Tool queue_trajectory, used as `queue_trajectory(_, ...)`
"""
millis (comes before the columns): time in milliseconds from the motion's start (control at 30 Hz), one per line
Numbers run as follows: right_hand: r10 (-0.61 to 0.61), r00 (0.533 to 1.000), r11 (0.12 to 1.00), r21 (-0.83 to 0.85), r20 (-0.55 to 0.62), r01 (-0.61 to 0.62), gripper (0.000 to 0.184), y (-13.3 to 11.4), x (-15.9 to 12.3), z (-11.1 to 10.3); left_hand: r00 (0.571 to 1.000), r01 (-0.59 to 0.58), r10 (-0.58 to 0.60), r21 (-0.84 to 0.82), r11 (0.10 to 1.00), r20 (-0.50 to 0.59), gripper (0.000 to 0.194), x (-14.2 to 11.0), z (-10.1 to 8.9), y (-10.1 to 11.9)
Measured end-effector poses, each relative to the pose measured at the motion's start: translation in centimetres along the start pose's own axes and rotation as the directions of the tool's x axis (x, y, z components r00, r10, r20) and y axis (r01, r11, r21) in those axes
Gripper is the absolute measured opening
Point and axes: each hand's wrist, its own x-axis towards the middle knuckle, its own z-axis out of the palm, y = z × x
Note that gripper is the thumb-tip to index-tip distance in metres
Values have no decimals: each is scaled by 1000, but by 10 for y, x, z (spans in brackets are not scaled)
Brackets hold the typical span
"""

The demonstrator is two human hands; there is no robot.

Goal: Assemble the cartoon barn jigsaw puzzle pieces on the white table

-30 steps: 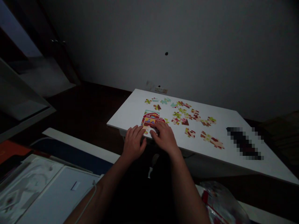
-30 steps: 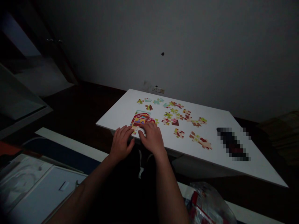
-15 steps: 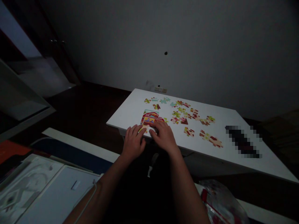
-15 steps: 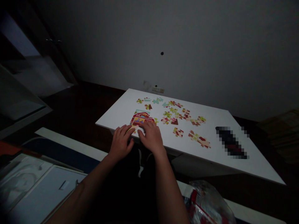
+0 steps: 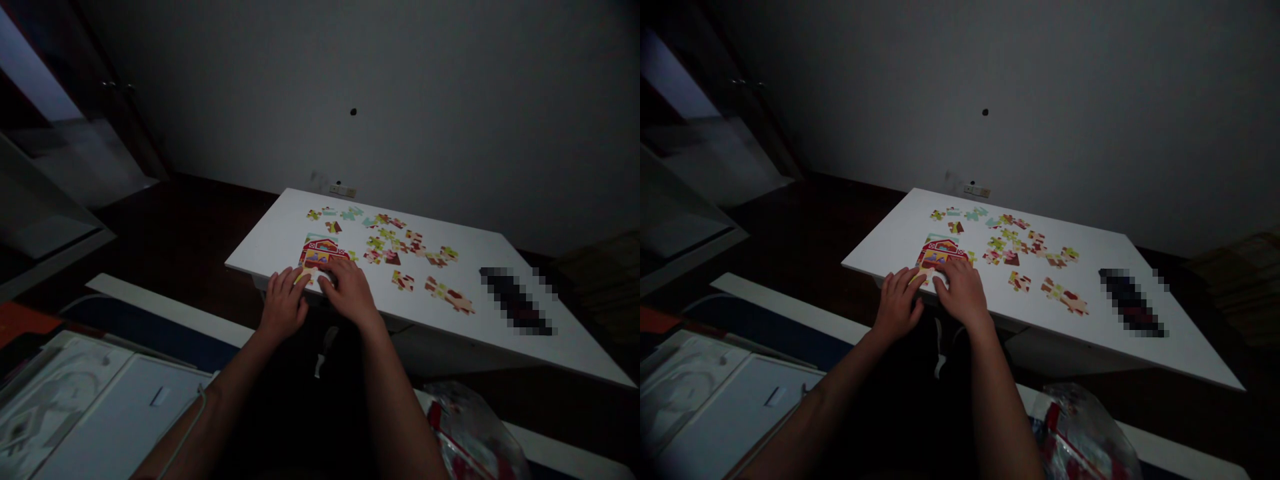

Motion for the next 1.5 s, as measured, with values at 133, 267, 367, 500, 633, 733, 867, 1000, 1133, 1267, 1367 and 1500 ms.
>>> queue_trajectory(133, -1, 1000, 1000, 2, 5, 1, 25, 0, 0, 0, 997, 10, -10, -6, 1000, -72, 53, -6, 11, -4)
queue_trajectory(267, 9, 1000, 1000, 3, 9, -9, 26, 3, 0, 1, 993, -12, 10, -19, 1000, -114, 54, -8, 16, -7)
queue_trajectory(367, 31, 999, 999, 9, -27, -31, 30, 5, 0, 4, 991, -31, 27, -30, 999, -129, 56, -8, 15, -7)
queue_trajectory(500, 92, 982, 995, 63, -164, -83, 34, 6, -1, 6, 993, -12, 9, -25, 1000, -120, 55, -6, 8, -2)
queue_trajectory(633, 172, 932, 977, 173, -318, -122, 31, 10, -7, -3, 996, 14, -15, -5, 1000, -92, 52, -2, -2, 5)
queue_trajectory(733, 206, 909, 974, 161, -363, -157, 26, 18, -16, -15, 996, 24, -23, 0, 1000, -86, 50, 0, -3, 5)
queue_trajectory(867, 188, 899, 981, 26, -397, -193, 21, 34, -35, -33, 991, 4, -5, -12, 1000, -132, 53, -1, 8, 0)
queue_trajectory(1000, 197, 861, 961, -79, -469, -263, 20, 48, -64, -43, 979, -8, 1, -35, 999, -204, 55, -2, 22, -5)
queue_trajectory(1133, 197, 849, 934, -169, -490, -314, 24, 59, -96, -36, 969, -20, 7, -50, 999, -247, 56, 1, 33, -10)
queue_trajectory(1267, 141, 877, 915, -279, -459, -293, 31, 66, -118, -22, 958, -55, 48, -16, 998, -284, 57, 2, 42, -17)
queue_trajectory(1367, 115, 882, 896, -335, -458, -291, 37, 71, -126, -12, 947, -74, 83, 42, 996, -310, 57, 3, 48, -22)
queue_trajectory(1500, 85, 866, 876, -376, -493, -300, 39, 77, -129, -4, 934, -90, 99, 43, 995, -342, 56, 5, 54, -28)
